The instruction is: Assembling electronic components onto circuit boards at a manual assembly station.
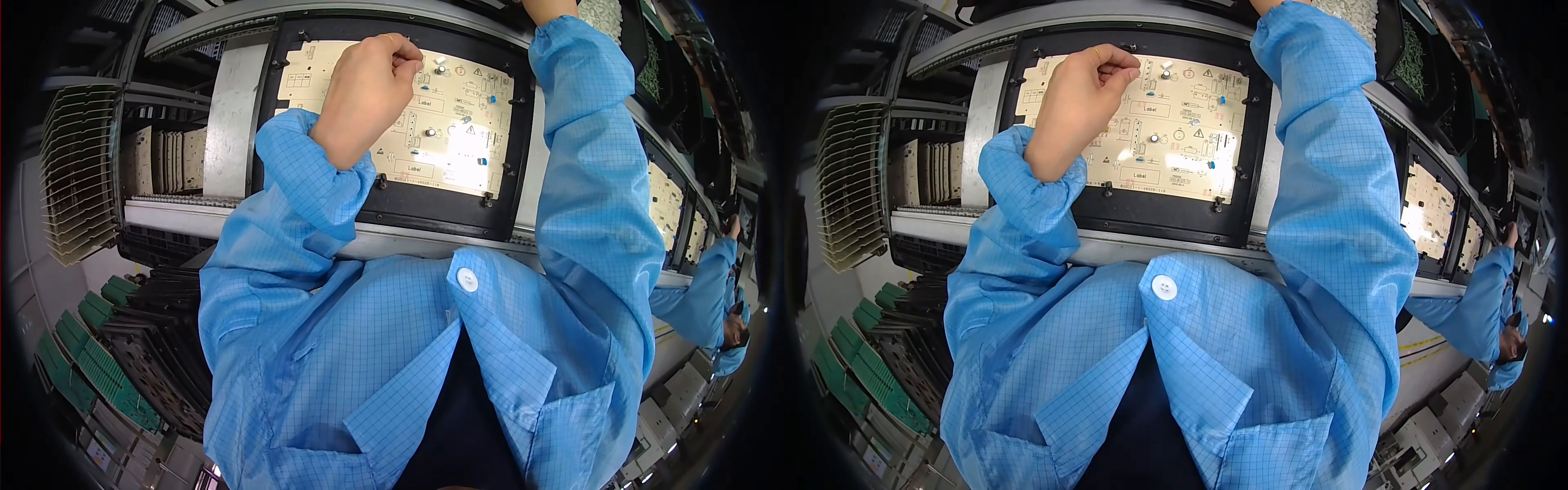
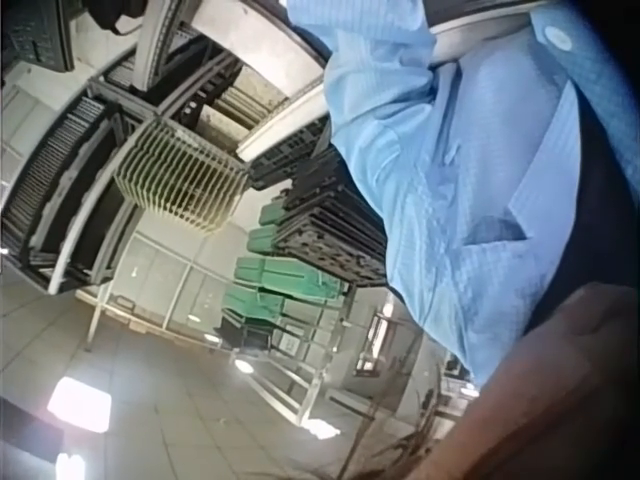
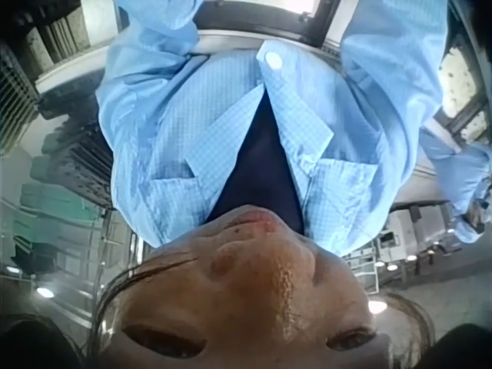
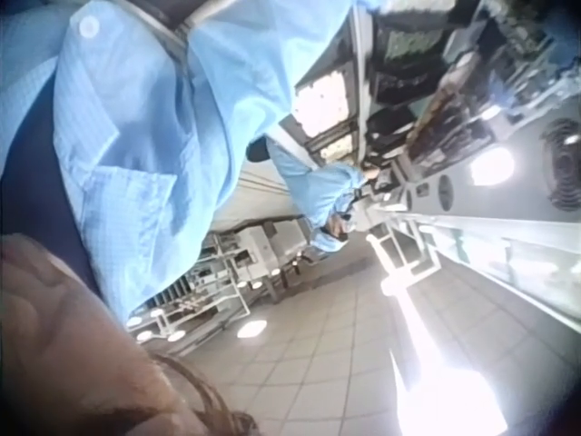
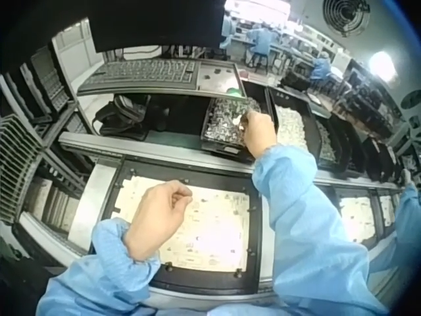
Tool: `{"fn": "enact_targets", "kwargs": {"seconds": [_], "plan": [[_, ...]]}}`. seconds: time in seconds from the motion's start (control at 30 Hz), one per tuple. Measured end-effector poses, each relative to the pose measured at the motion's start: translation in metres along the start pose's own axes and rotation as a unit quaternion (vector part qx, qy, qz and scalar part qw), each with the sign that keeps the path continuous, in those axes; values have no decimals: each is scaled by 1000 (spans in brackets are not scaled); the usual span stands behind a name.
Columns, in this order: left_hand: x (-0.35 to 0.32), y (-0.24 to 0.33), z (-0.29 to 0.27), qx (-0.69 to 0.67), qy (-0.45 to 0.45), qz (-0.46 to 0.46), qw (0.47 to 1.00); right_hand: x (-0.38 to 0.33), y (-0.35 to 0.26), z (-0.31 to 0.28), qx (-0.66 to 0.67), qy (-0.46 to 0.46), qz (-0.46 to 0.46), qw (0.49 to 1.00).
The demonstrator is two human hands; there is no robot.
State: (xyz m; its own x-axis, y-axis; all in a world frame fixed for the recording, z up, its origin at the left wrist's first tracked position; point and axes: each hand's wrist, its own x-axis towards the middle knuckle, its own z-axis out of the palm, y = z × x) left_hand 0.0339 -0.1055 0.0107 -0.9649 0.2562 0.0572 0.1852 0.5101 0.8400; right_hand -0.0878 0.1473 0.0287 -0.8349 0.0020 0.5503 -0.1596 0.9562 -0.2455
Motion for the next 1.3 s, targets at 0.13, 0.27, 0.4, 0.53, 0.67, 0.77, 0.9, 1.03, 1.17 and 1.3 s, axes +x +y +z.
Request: {"fn": "enact_targets", "kwargs": {"seconds": [0.13,0.27,0.4,0.53,0.67,0.77,0.9,1.03,1.17,1.3], "plan": [[-1,-1,3,-6,-6,6,1000,-12,-20,-32,208,-66,131,967],[-8,0,-1,7,-12,0,1000,-74,-35,-54,319,-286,77,900],[-12,10,9,-16,-34,15,999,-130,-34,-60,328,-402,173,837],[-17,12,26,-31,-42,60,997,-145,-40,-72,320,-352,232,849],[-24,21,44,4,-91,63,994,-154,-15,-81,372,-296,206,856],[-26,28,58,25,-139,78,987,-168,-2,-82,415,-257,241,839],[-25,29,72,55,-149,102,982,-181,5,-82,462,-204,302,809],[-26,34,78,61,-160,101,980,-194,12,-84,486,-171,323,794],[-25,35,84,61,-164,97,980,-196,17,-87,488,-169,327,791],[-27,38,87,72,-169,88,979,-199,15,-90,473,-154,305,812]]}}
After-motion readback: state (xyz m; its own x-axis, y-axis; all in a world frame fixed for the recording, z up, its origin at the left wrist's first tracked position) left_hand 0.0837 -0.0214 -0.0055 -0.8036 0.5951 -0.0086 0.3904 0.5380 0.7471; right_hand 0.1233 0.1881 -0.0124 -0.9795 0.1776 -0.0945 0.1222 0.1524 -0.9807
